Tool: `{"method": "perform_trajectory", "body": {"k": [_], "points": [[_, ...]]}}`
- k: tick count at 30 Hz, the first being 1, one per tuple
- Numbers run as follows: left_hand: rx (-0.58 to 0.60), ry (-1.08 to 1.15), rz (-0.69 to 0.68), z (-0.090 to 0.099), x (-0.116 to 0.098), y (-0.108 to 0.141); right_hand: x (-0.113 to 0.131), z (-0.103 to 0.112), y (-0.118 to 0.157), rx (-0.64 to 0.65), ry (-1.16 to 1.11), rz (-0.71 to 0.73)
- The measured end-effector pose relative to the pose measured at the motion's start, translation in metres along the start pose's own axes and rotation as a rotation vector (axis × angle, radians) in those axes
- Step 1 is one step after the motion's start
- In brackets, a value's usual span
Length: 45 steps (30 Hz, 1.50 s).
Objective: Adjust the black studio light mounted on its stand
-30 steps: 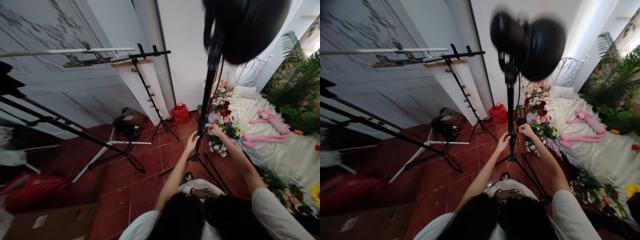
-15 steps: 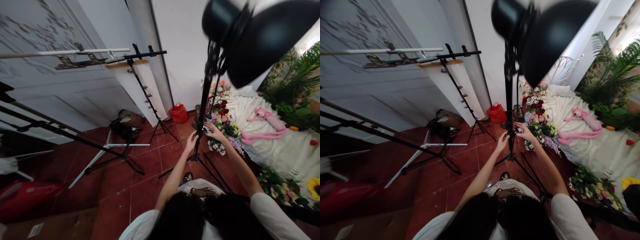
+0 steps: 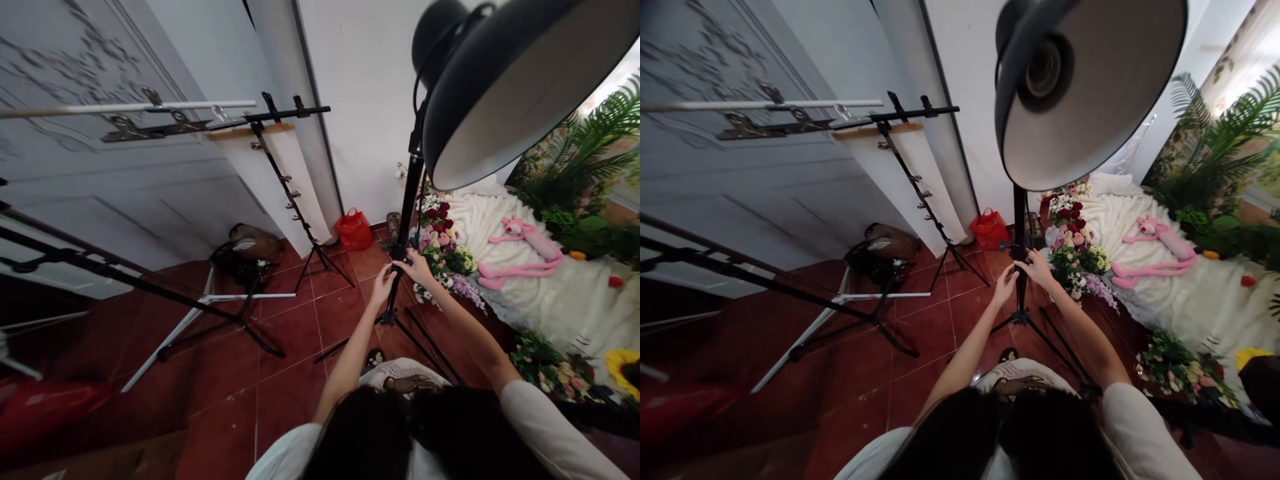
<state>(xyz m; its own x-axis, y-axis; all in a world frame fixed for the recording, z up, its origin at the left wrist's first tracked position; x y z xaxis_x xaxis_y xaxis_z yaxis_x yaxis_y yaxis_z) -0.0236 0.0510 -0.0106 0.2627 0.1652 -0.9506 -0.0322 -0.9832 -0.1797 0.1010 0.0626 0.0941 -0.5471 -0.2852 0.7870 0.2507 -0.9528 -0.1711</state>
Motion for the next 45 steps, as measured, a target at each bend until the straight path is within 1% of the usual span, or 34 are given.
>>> {"method": "perform_trajectory", "body": {"k": [3,9,12,13,15,18,19,20,21,24,26,27,30,33,35,37,41,45], "points": [[-0.005,-0.004,0.006,0.0,0.0,0.001,-0.001,0.002,0.001,-0.043,0.015,0.006],[0.046,0.009,-0.019,-0.006,-0.008,0.002,-0.003,0.007,-0.002,0.046,-0.007,0.062],[0.019,0.014,-0.029,-0.012,-0.013,-0.004,0.0,0.004,-0.003,0.079,-0.026,0.082],[0.008,0.007,-0.038,-0.015,-0.014,-0.007,0.002,0.003,-0.002,0.057,-0.031,0.085],[0.008,-0.028,-0.073,-0.02,-0.016,-0.013,0.008,-0.002,-0.001,-0.038,-0.022,0.056],[-0.003,-0.102,-0.124,-0.023,-0.018,-0.018,0.015,-0.009,0.002,-0.214,0.032,-0.054],[-0.02,-0.12,-0.132,-0.022,-0.018,-0.018,0.017,-0.011,0.002,-0.246,0.043,-0.076],[-0.043,-0.132,-0.137,-0.021,-0.019,-0.017,0.018,-0.014,0.002,-0.25,0.045,-0.079],[-0.069,-0.143,-0.142,-0.02,-0.021,-0.016,0.019,-0.015,0.001,-0.229,0.035,-0.066],[-0.158,-0.177,-0.153,-0.018,-0.028,-0.013,0.019,-0.013,-0.003,-0.079,-0.01,0.028],[-0.201,-0.189,-0.152,-0.02,-0.032,-0.012,0.015,-0.005,-0.003,0.005,0.016,0.094],[-0.211,-0.189,-0.146,-0.021,-0.034,-0.012,0.011,0.001,-0.002,0.027,0.046,0.121],[-0.224,-0.188,-0.118,-0.025,-0.038,-0.012,-0.005,0.019,0.005,0.034,0.117,0.159],[-0.244,-0.203,-0.109,-0.027,-0.04,-0.011,-0.025,0.031,0.013,0.019,0.141,0.11],[-0.255,-0.214,-0.114,-0.028,-0.043,-0.01,-0.036,0.031,0.015,0.02,0.17,0.06],[-0.254,-0.218,-0.118,-0.028,-0.046,-0.009,-0.043,0.027,0.014,0.028,0.194,0.031],[-0.221,-0.214,-0.125,-0.029,-0.051,-0.008,-0.049,0.017,0.013,0.028,0.224,0.006],[-0.204,-0.23,-0.112,-0.028,-0.052,-0.008,-0.058,0.011,0.014,0.018,0.185,-0.027]]}}
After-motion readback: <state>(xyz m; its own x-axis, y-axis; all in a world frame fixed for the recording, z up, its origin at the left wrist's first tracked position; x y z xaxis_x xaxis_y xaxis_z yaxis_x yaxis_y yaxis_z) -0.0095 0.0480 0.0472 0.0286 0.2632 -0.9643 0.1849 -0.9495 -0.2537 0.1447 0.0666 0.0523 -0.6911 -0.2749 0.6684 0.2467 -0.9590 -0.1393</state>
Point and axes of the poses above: each hand's wrist, its own y-axis away from the middle knuckle, its own z-axis out of the back of the hand, x = y × z, the point moved 5 cm from there along -y, towards the middle knuckle, and after that the axes turned 9 degrees about y, right-handed, at the moved point
